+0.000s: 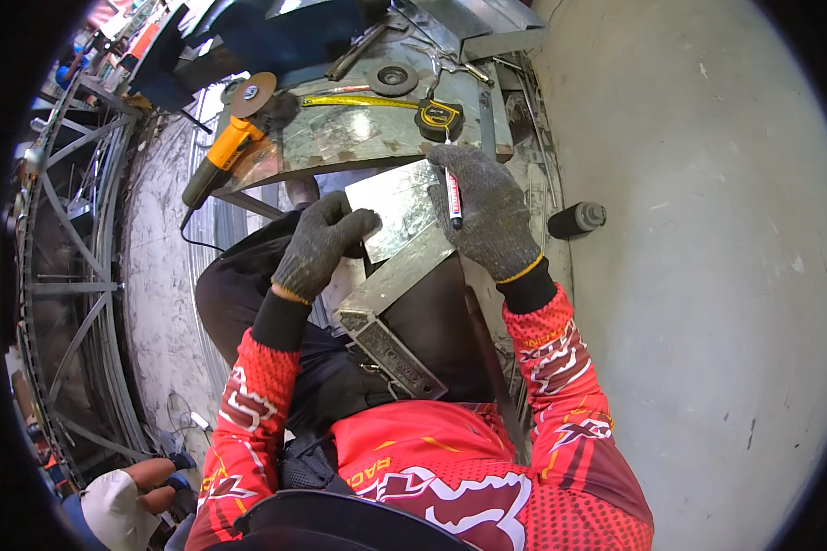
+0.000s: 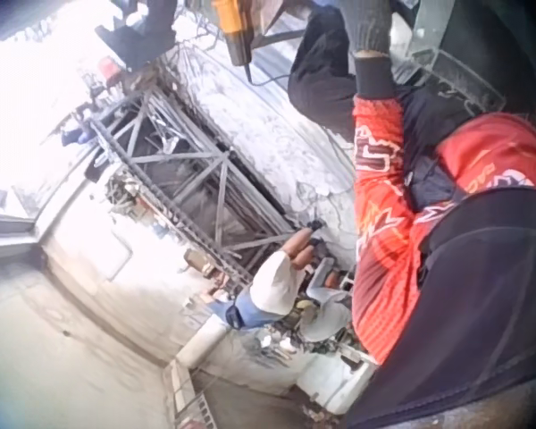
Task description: The person measures and marks metal plates using a ruler and a marker.
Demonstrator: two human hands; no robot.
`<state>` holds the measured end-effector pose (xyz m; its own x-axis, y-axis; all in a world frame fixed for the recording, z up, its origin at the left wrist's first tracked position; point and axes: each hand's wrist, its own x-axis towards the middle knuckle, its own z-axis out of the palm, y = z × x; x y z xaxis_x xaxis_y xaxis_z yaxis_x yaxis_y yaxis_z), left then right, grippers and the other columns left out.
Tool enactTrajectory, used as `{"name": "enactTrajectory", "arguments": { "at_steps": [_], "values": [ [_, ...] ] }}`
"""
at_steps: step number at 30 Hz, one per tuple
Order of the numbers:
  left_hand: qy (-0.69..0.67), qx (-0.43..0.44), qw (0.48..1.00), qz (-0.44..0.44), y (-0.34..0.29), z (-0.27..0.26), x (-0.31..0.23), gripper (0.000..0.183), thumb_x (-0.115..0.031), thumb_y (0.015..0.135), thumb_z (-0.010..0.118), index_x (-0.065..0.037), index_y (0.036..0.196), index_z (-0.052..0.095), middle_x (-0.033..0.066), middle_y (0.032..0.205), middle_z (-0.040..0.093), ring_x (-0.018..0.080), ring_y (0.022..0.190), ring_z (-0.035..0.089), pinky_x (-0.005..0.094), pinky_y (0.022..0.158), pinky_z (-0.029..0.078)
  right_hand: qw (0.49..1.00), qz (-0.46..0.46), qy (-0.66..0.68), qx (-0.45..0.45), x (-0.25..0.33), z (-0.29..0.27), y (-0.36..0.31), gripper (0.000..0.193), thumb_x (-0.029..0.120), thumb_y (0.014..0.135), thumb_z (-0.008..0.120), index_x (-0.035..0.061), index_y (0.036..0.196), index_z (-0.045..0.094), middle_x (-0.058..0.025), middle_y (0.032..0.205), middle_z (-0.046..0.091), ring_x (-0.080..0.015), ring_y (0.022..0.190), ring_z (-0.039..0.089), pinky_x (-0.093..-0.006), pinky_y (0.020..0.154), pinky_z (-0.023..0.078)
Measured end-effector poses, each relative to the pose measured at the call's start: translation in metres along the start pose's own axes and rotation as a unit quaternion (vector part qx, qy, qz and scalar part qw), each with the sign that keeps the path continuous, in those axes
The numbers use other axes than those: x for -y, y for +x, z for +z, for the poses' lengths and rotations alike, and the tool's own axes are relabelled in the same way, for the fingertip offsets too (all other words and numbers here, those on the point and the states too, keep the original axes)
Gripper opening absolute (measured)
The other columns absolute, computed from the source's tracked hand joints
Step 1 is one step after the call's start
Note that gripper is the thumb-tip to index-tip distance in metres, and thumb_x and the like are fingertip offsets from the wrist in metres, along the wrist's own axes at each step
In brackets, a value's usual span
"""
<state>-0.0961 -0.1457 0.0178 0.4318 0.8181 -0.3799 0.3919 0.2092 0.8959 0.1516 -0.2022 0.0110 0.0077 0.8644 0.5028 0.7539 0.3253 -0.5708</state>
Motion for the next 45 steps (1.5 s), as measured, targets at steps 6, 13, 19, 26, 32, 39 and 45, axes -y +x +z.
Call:
{"name": "enactTrajectory", "arguments": {
  "at_steps": [6,13,19,26,32,39,45],
  "values": [
    [0.075,-0.026,0.997,-0.008,-0.010,0.008,0.006,0.020,-0.019,0.094,0.077,-0.001,0.098,0.068,-0.0052,0.075,0.054,0.0050,0.070,0.049,0.0255,0.062,0.042,0.934,0.176,0.310,-0.040,0.002,-0.011,0.014,0.020,0.007,0.091,0.076,0.0005,0.109,0.071,-0.0102,0.089,0.073,-0.0211,0.080,0.071,-0.0338,0.073,0.057],
    [-0.012,0.002,1.000,-0.013,0.010,-0.003,-0.023,0.023,-0.010,0.097,0.069,0.001,0.117,0.068,-0.0011,0.090,0.066,0.0071,0.077,0.057,0.0261,0.069,0.048,0.891,0.181,0.410,0.077,-0.015,-0.016,0.058,0.022,0.012,0.095,0.072,0.0017,0.114,0.072,-0.0055,0.097,0.071,-0.0118,0.083,0.064,-0.0290,0.075,0.054],
    [0.242,-0.041,0.914,0.321,0.047,-0.028,-0.007,0.029,-0.015,0.095,0.067,0.004,0.117,0.068,0.0193,0.103,0.071,0.0272,0.092,0.070,0.0372,0.084,0.056,0.942,0.146,0.302,0.023,-0.015,-0.013,0.048,0.024,0.007,0.093,0.075,0.0003,0.116,0.071,-0.0089,0.105,0.075,-0.0189,0.091,0.071,-0.0333,0.083,0.058],
    [0.103,0.009,0.993,0.051,0.048,-0.026,-0.032,0.035,-0.014,0.099,0.064,0.003,0.130,0.066,0.0207,0.110,0.073,0.0272,0.099,0.073,0.0382,0.090,0.057,0.886,0.171,0.432,0.005,-0.005,-0.012,0.014,0.023,0.008,0.097,0.070,-0.0007,0.119,0.069,-0.0092,0.107,0.071,-0.0151,0.090,0.065,-0.0312,0.079,0.054],
    [0.093,0.051,0.994,0.000,0.052,-0.027,-0.041,0.049,-0.023,0.096,0.071,0.001,0.138,0.063,0.0223,0.120,0.073,0.0295,0.110,0.073,0.0396,0.094,0.056,0.932,0.150,0.331,0.015,-0.008,-0.013,0.020,0.023,0.007,0.091,0.075,0.0017,0.111,0.065,-0.0114,0.096,0.070,-0.0212,0.084,0.069,-0.0348,0.076,0.057],
    [0.235,0.054,0.958,0.156,0.050,-0.014,-0.026,0.079,-0.019,0.078,0.091,0.003,0.146,0.056,0.0181,0.132,0.069,0.0229,0.120,0.066,0.0380,0.103,0.052,0.978,0.099,0.182,0.017,-0.005,-0.014,0.010,0.019,0.003,0.081,0.080,0.0059,0.096,0.070,-0.0111,0.089,0.071,-0.0280,0.081,0.069,-0.0375,0.074,0.056],
    [0.235,0.066,0.961,0.131,0.053,-0.012,-0.035,0.076,-0.012,0.078,0.090,0.004,0.144,0.057,0.0153,0.131,0.069,0.0205,0.120,0.064,0.0366,0.104,0.052,0.985,0.043,0.156,0.053,-0.012,-0.013,0.001,0.025,0.003,0.078,0.080,0.0062,0.101,0.071,-0.0113,0.096,0.073,-0.0292,0.090,0.071,-0.0380,0.083,0.057]
  ]
}}
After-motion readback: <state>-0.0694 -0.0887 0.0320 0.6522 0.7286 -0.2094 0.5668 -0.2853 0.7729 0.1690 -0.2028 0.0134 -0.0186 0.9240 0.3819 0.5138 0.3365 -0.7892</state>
